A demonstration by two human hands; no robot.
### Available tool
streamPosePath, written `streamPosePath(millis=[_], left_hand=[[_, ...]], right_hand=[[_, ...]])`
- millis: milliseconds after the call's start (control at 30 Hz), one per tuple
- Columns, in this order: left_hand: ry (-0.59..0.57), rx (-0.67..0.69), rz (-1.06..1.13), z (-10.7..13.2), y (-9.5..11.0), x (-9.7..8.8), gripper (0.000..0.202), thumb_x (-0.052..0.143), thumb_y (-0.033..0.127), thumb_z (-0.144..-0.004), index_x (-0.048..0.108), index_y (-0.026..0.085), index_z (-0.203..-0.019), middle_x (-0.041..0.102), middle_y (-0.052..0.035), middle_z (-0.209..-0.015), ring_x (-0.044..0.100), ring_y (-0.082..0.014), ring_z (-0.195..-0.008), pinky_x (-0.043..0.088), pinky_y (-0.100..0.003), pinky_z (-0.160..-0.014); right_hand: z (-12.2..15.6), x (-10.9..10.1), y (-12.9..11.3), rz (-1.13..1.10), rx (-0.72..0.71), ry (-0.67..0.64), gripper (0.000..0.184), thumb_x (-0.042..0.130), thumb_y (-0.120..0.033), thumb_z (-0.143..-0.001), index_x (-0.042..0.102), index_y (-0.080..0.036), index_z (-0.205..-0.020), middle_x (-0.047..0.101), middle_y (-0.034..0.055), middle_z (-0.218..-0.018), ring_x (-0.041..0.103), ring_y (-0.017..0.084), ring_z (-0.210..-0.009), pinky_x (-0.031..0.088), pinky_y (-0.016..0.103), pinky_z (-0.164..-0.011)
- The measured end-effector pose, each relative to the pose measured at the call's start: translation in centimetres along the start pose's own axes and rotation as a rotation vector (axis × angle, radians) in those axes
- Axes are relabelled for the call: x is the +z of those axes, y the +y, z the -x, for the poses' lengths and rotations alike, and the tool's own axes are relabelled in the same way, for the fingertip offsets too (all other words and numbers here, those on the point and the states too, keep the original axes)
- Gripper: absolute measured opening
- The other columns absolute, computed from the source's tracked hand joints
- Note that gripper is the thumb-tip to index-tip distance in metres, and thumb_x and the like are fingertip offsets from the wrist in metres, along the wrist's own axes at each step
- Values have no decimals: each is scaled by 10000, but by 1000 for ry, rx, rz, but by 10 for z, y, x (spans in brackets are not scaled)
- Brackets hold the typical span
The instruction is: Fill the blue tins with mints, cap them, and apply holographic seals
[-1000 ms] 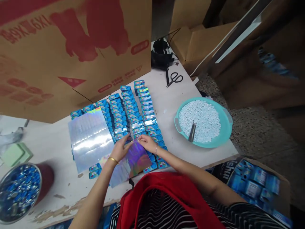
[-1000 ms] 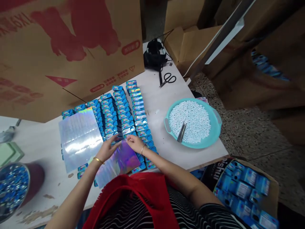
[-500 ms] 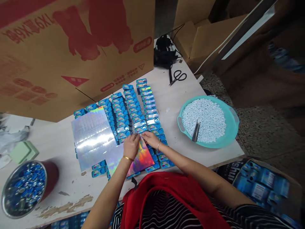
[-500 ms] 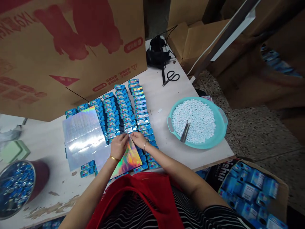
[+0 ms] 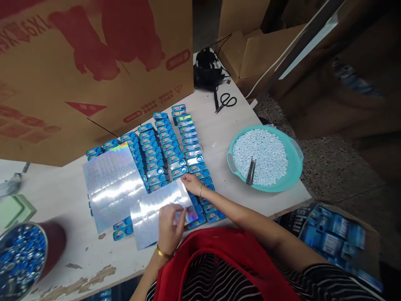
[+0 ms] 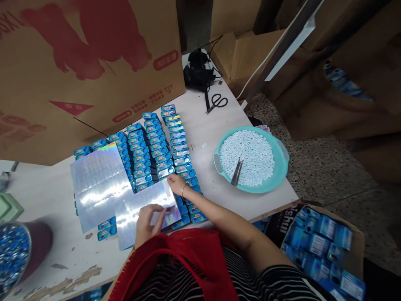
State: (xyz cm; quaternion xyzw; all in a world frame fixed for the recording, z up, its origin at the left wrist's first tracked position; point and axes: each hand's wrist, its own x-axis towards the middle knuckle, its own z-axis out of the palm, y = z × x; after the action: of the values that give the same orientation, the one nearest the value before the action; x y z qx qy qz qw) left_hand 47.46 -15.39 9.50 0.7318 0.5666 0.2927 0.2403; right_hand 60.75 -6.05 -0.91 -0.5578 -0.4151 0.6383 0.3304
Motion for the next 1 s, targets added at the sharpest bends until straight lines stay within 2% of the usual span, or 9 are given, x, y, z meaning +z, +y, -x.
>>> streamPosePath(millis=[67, 133, 200, 267, 333, 433, 633, 833, 1000], left_hand=[[173, -241, 211, -8, 9, -6, 93, 633, 278, -821, 587, 199, -803, 621, -3, -766, 575, -137, -742, 440, -274, -726], [302, -465, 432, -22, 12, -5, 185, 685, 339, -768, 578, 190, -783, 602, 2, -742, 565, -128, -711, 452, -258, -693], [367, -594, 607, -38, 13, 1, 272, 736, 382, -692, 568, 179, -760, 589, 8, -720, 561, -121, -689, 452, -247, -672], [380, -651, 689, -48, 13, 11, 320, 767, 394, -632, 565, 172, -742, 578, 14, -701, 557, -113, -680, 444, -234, -663], [363, -669, 708, -54, 15, 22, 331, 778, 389, -603, 564, 170, -728, 571, 19, -683, 547, -106, -667, 436, -225, -652], [280, -669, 723, -58, 16, 42, 314, 769, 383, -608, 564, 171, -715, 569, 20, -668, 538, -103, -647, 435, -223, -635], [187, -619, 663, -93, 2, 83, 252, 710, 391, -660, 592, 173, -705, 578, 9, -664, 544, -122, -657, 448, -251, -655], [228, -463, 225, -146, -18, 115, 156, 627, 322, -741, 584, 191, -668, 578, -12, -751, 539, -169, -799, 432, -338, -827], [159, -449, -88, -157, -24, 127, 139, 604, 312, -777, 603, 195, -702, 602, -47, -883, 522, -243, -947, 355, -459, -926]], right_hand=[[10, -4, -7, -8, -58, 52, 198, 571, -388, -796, 626, -198, -803, 604, 1, -698, 550, 160, -699, 443, 271, -656], [25, -11, -15, -90, -99, 109, 368, 530, -536, -823, 647, -198, -913, 655, 47, -870, 588, 182, -824, 468, 299, -744], [44, -20, -23, -223, -68, 103, 579, 412, -696, -821, 655, -181, -925, 658, 83, -931, 604, 199, -878, 481, 327, -781], [63, -29, -29, -308, -22, 48, 692, 342, -772, -796, 656, -166, -911, 655, 88, -896, 609, 202, -863, 484, 336, -776], [77, -36, -34, -300, -37, 39, 620, 447, -749, -770, 646, -170, -873, 645, 62, -843, 600, 192, -835, 477, 327, -775], [82, -47, -37, -264, -84, 127, 407, 621, -599, -740, 592, -195, -787, 606, 15, -762, 575, 172, -774, 471, 305, -760], [43, -82, -29, -66, -135, 343, 262, 555, -462, -801, 548, -206, -752, 555, 0, -701, 487, 144, -653, 433, 275, -651], [-16, -111, -25, 238, -248, 486, 178, 538, -323, -805, 507, -211, -670, 539, 19, -727, 483, 155, -692, 414, 285, -681], [-37, -116, -15, 310, -264, 475, 160, 534, -259, -798, 499, -206, -651, 525, 24, -711, 501, 169, -699, 417, 306, -694]])
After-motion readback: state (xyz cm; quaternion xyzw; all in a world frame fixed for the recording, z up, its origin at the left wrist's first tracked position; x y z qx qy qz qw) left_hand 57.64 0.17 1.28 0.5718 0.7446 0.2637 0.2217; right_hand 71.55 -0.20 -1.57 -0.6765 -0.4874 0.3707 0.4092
